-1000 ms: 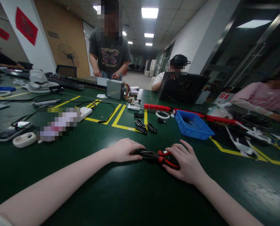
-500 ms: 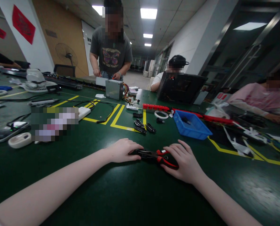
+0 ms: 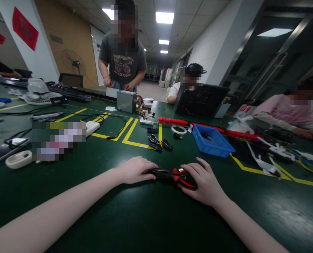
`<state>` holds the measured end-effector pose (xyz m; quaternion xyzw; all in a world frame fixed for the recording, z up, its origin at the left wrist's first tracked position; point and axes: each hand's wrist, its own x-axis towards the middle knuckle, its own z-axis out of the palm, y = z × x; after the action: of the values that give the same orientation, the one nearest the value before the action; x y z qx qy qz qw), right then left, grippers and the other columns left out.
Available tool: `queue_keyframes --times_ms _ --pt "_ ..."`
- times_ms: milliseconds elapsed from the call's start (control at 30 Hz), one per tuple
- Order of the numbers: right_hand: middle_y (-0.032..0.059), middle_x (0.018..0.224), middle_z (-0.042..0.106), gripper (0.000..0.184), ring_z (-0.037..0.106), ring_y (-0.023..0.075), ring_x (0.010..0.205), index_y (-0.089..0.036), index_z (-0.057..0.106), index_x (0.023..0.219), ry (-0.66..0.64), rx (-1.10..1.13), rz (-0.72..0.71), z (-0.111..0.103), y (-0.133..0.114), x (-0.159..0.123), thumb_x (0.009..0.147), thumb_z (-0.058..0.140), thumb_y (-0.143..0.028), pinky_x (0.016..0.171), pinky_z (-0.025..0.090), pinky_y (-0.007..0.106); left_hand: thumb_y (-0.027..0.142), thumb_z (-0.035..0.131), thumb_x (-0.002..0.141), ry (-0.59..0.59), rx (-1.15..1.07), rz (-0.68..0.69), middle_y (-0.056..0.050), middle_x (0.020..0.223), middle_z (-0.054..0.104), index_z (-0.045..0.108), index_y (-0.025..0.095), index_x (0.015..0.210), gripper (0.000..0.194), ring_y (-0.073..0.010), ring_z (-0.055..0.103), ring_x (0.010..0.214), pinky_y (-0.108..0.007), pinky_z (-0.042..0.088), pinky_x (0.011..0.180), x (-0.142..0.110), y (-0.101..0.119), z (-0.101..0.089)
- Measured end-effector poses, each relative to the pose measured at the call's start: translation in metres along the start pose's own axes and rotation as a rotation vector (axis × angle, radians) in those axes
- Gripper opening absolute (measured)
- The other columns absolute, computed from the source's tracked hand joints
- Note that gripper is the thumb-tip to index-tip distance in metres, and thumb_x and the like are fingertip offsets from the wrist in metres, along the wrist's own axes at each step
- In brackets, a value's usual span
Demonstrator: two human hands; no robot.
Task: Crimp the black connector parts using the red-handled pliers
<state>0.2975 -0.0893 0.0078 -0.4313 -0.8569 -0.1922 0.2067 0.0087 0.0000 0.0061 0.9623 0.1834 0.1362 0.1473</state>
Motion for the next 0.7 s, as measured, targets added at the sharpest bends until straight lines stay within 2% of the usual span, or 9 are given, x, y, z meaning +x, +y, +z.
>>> queue_keyframes --times_ms 300,467,567,700 --pt "0.0106 0.107 0.069 0.051 0.065 0.0259 0.098 -0.017 0.055 0.121 -0.024 0.03 -0.011 0.003 0.0049 -0.002 0.079 0.068 -0.042 0.106 0.038 0.054 0.042 0.056 0.094 -0.003 0.016 -0.022 -0.002 0.086 0.068 0.058 0.021 0.121 0.034 -0.0184 0.063 0.078 -0.029 0.041 0.072 0.001 0.0007 -0.0015" --pt "0.011 0.11 0.068 0.052 0.065 0.0272 0.1 -0.018 0.053 0.124 -0.01 0.014 -0.017 0.0041 0.007 -0.003 0.079 0.068 -0.041 0.104 0.04 0.055 0.045 0.054 0.095 -0.016 0.023 -0.026 -0.003 0.095 0.069 0.058 0.021 0.12 0.034 -0.0195 0.064 0.084 -0.03 0.041 0.074 0.0012 -0.0019 -0.0009" --pt "0.0113 0.112 0.067 0.054 0.064 0.0281 0.103 -0.019 0.051 0.128 -0.006 0.039 -0.008 0.0043 0.0065 -0.0032 0.078 0.066 -0.035 0.103 0.043 0.055 0.045 0.055 0.095 -0.021 0.014 -0.027 -0.003 0.097 0.069 0.058 0.022 0.119 0.034 -0.0199 0.064 0.085 -0.03 0.041 0.075 0.0012 -0.0022 -0.001" --pt "0.0124 0.118 0.065 0.059 0.06 0.0309 0.112 -0.02 0.048 0.133 -0.024 0.077 0.031 0.0042 0.0046 -0.0046 0.077 0.065 -0.031 0.097 0.049 0.053 0.044 0.055 0.095 -0.018 0.007 -0.027 -0.002 0.089 0.068 0.059 0.021 0.119 0.033 -0.0192 0.064 0.081 -0.03 0.04 0.073 0.0012 -0.0007 -0.0021"
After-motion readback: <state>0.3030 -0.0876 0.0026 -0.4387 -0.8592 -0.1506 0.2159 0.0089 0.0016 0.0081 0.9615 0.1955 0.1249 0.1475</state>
